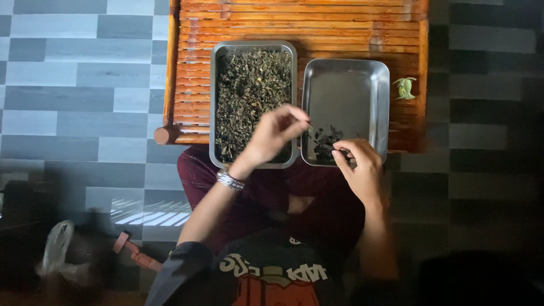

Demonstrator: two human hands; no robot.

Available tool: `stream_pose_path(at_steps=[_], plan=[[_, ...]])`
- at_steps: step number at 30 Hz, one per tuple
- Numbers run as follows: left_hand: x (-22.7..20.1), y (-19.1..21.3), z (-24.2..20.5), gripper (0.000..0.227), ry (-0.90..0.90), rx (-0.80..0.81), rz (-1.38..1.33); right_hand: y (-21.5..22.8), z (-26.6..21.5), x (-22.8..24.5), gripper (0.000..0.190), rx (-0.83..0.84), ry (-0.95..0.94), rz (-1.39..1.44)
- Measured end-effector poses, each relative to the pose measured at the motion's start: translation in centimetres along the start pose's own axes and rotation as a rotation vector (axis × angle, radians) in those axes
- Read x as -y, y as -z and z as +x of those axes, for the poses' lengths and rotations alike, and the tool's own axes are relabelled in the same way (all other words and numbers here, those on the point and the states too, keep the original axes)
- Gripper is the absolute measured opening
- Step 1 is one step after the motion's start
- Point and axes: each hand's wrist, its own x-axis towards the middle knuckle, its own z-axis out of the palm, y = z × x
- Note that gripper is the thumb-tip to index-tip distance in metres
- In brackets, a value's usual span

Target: Manually sorting dried tea leaves by picking out stems and dark impurities from a metal tray and placing them into another tray.

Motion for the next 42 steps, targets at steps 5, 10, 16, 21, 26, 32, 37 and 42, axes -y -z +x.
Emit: stream_pose_path(at_steps=[5,10,16,21,26,32,37,42], plan=[[-0.2,-4.2,-1.4,0.014,0.061,0.065,0.061,-0.2,-0.1,-0.4,0.01,-0.076,-0.029,0.013],[0.5,-5.6,-1.5,0.012,0.066,0.047,0.097,-0.6,-0.2,-0.4,0.01,-0.08,-0.048,-0.01],[1.3,-5.7,-1.7,0.012,0.063,0.036,0.147,-0.5,0.3,0.6,0.01,-0.051,-0.06,0.035],[0.3,-6.0,-1.9,0.009,0.001,0.03,0.169,-0.8,-0.1,-0.1,0.01,-0.048,-0.074,0.06],[-1.4,-6.4,-2.0,0.01,-0.132,-0.002,0.283,-0.8,-0.1,0.1,0.005,-0.073,-0.073,0.056],[-3.7,-6.7,-1.9,0.012,-0.384,-0.01,0.586,-0.8,-0.4,-0.1,0.003,-0.087,-0.059,0.008],[-3.4,-7.1,-1.9,0.009,-0.484,-0.036,0.723,-0.6,-0.4,0.1,0.003,-0.091,-0.058,-0.014],[-2.5,-7.2,-1.9,0.008,-0.579,-0.07,0.873,-0.7,-0.8,-0.2,0.004,-0.098,-0.055,-0.033]])
